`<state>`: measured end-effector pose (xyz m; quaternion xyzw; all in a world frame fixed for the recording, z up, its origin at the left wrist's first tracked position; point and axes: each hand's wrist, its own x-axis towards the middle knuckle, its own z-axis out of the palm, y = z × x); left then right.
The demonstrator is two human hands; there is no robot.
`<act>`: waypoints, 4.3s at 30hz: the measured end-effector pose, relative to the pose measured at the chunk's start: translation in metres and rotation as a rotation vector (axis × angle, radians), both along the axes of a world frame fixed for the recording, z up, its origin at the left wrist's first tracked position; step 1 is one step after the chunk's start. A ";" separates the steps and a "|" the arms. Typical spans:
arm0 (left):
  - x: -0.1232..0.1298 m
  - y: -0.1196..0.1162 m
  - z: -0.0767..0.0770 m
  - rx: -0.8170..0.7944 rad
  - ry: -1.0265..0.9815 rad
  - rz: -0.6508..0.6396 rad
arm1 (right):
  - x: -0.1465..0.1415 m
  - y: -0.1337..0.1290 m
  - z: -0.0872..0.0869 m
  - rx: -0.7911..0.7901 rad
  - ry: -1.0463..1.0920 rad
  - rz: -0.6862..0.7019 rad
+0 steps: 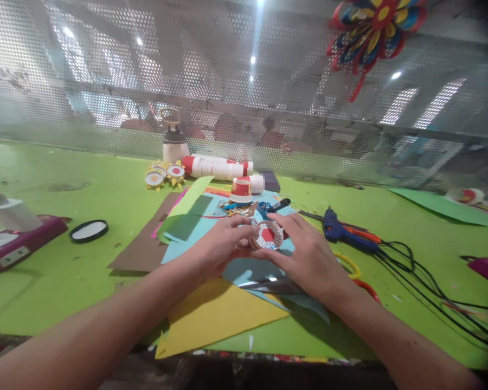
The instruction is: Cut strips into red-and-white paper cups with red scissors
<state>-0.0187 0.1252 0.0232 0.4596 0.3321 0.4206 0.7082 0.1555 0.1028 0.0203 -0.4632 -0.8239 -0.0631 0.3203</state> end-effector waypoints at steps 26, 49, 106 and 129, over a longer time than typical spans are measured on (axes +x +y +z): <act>-0.001 -0.003 0.004 -0.022 -0.170 0.027 | 0.001 -0.006 0.004 0.035 0.140 0.006; -0.002 -0.002 0.003 -0.035 -0.182 0.071 | 0.000 -0.011 0.007 0.052 0.106 0.062; 0.006 -0.002 -0.001 0.033 -0.030 0.178 | -0.003 -0.008 0.000 -0.036 0.039 0.040; 0.008 0.004 -0.008 0.100 0.043 0.230 | -0.005 -0.010 0.004 -0.059 0.045 0.057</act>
